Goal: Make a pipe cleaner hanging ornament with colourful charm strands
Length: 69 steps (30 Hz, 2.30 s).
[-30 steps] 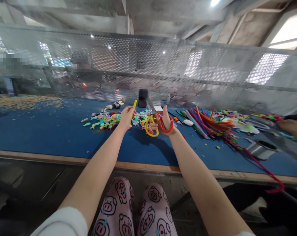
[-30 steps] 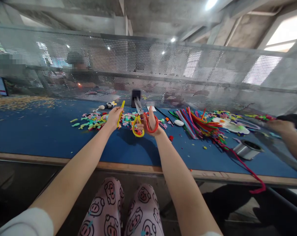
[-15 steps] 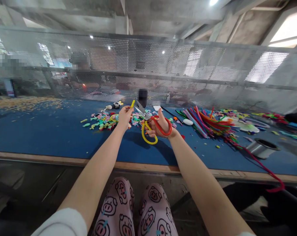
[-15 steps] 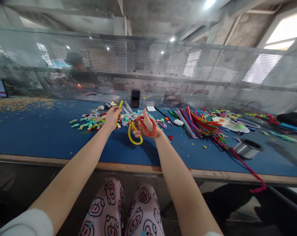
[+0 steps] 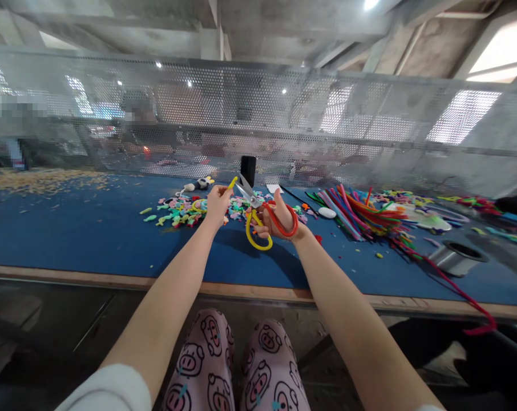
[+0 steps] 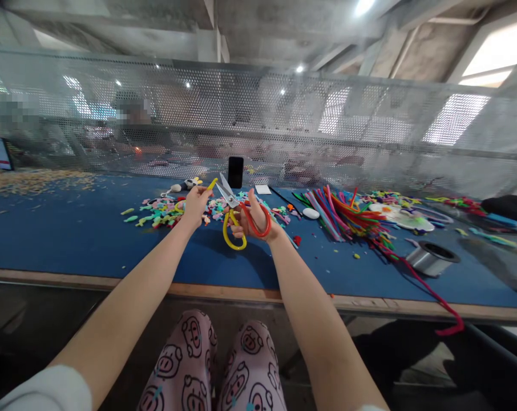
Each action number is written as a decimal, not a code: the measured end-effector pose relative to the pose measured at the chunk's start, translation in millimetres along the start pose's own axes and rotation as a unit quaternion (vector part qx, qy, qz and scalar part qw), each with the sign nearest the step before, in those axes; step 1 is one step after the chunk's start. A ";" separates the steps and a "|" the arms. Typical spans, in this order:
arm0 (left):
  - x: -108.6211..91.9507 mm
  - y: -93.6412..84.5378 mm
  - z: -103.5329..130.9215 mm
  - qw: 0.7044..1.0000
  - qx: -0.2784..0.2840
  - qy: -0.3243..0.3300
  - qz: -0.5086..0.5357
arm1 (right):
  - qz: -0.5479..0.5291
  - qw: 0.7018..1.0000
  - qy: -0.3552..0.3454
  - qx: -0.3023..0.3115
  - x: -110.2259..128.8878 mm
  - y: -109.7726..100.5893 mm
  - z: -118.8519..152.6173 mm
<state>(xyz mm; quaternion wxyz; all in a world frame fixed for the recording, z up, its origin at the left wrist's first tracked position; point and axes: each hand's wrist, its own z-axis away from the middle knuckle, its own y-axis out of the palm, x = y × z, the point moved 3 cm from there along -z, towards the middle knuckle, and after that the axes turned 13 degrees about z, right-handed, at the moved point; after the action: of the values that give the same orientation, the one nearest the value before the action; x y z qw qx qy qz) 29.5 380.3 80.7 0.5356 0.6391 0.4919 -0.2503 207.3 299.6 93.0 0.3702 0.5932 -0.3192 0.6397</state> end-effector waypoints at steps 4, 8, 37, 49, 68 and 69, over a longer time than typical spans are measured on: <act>-5.9 -0.2 3.6 0.997 0.017 0.068 -0.041 | 0.023 0.999 -0.023 -0.032 -3.3 -6.3 -5.0; -10.1 -0.1 9.3 0.994 0.050 0.085 -0.046 | 0.033 0.999 -0.031 -0.024 -2.1 -0.1 -4.6; -6.3 3.1 10.9 0.987 0.084 0.097 -0.095 | 0.130 0.966 -0.107 -0.195 -10.3 23.3 -21.0; -7.9 0.0 14.1 0.943 0.014 0.135 -0.304 | 0.119 0.972 -0.113 -0.168 -13.7 19.0 -24.3; 31.0 29.3 59.8 0.673 0.288 0.142 -0.666 | 0.682 0.572 0.235 -0.390 -0.3 -142.3 83.0; 29.6 29.7 60.4 0.670 0.291 0.142 -0.668 | 0.678 0.579 0.245 -0.381 -4.4 -151.5 85.5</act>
<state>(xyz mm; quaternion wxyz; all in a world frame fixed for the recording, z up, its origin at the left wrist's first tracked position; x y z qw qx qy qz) 80.2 336.4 50.4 -0.0637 0.2914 0.7597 -0.5778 381.2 305.8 91.9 0.0842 -0.1712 -0.7399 0.6451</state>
